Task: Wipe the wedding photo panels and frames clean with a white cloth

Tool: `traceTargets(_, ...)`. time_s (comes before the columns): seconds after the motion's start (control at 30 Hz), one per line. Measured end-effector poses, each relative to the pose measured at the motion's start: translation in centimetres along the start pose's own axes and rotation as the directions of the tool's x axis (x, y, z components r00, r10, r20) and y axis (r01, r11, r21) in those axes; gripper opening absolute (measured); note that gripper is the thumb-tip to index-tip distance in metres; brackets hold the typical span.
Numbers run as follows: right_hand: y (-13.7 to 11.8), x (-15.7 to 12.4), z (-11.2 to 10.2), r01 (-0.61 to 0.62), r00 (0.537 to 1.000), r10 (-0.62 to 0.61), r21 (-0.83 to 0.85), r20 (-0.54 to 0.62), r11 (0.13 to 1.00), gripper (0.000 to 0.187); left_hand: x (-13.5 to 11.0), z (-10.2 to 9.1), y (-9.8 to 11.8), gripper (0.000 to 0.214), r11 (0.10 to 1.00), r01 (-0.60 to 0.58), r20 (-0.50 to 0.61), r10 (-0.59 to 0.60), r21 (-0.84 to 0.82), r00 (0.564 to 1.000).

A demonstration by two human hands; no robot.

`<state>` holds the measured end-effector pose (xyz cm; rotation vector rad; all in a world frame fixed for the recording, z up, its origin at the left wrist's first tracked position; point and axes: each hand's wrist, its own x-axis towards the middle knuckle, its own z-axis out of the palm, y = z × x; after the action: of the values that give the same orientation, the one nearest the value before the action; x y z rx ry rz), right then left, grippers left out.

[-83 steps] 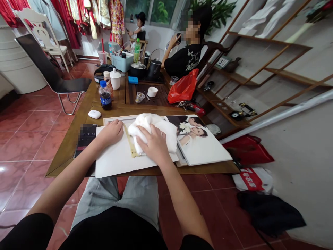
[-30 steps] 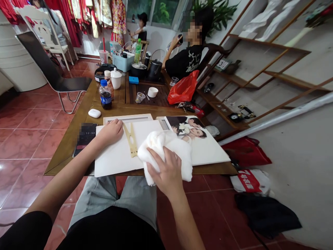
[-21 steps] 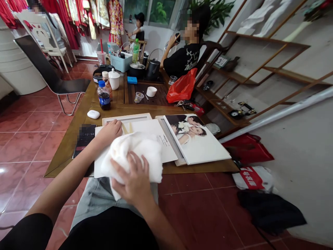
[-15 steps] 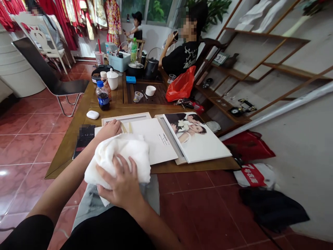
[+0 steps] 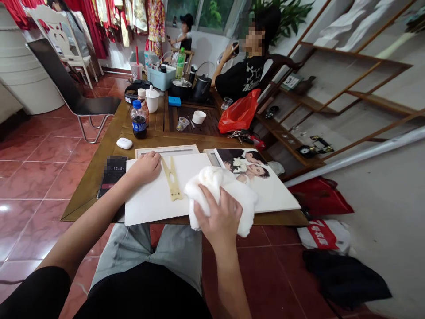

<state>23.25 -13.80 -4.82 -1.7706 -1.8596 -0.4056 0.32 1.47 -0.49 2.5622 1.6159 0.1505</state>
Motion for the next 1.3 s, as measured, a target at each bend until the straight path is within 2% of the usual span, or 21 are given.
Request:
traceTargets(0.07,-0.6,0.3,0.2,-0.007,1.000,0.007,0.011,-0.004,1.000,0.046,0.0,0.1,0.0,0.037,1.000,-0.001,-0.003,0.001,-0.001,1.000)
traceTargets(0.2,-3.6,0.6,0.3,0.062,0.998,-0.063,0.066,0.022,0.996,0.044,0.0,0.2,0.0,0.037,1.000,-0.006,-0.011,0.006,0.017,1.000)
traceTargets(0.4,-9.0,0.5,0.5,0.210,0.970,-0.226,0.158,0.093,0.965,0.046,0.3,0.4,-0.3,0.032,0.999,-0.035,-0.010,0.036,0.036,0.999)
traceTargets(0.5,-10.6,0.6,0.5,0.267,0.952,-0.294,0.225,0.091,0.937,0.047,0.7,0.5,-0.6,0.029,0.999,-0.002,0.026,0.001,0.046,1.000)
traceTargets(0.57,-10.4,0.8,0.3,0.260,0.950,-0.294,0.249,0.109,0.933,0.046,0.8,0.5,-0.7,0.029,1.000,0.009,0.034,-0.010,0.030,0.999)
traceTargets(0.63,-9.2,1.3,0.0,0.224,0.954,-0.263,0.246,0.142,0.943,0.045,0.6,0.4,-0.6,0.030,1.000,-0.017,0.014,0.016,0.011,1.000)
traceTargets(0.8,-3.7,2.5,-0.3,0.133,0.974,-0.159,0.165,0.158,0.977,0.046,0.2,0.2,-0.3,0.037,0.999,-0.020,-0.017,0.021,0.042,1.000)
traceTargets(0.9,-0.8,3.3,0.2,0.032,0.990,-0.041,0.067,0.138,0.997,0.047,0.2,0.3,-0.3,0.040,0.999,-0.020,-0.012,0.020,0.033,1.000)
traceTargets(0.97,0.3,3.9,0.5,-0.040,0.992,0.037,0.021,0.121,0.999,0.048,0.3,0.4,-0.4,0.040,1.000,-0.019,-0.013,0.019,0.020,1.000)
traceTargets(1.03,0.4,4.4,0.7,-0.082,0.988,0.078,0.019,0.132,0.996,0.049,0.3,0.5,-0.4,0.040,1.000,-0.018,-0.016,0.018,0.013,1.000)
traceTargets(1.1,-0.6,4.8,0.7,-0.066,0.984,0.054,0.066,0.169,0.996,0.048,0.3,0.5,-0.4,0.040,1.000,-0.019,-0.019,0.019,0.015,1.000)
traceTargets(1.3,-6.0,5.2,0.9,0.138,0.955,-0.184,0.200,0.233,0.970,0.046,0.1,0.1,-0.4,0.033,0.997,-0.054,0.012,0.053,0.048,0.999)
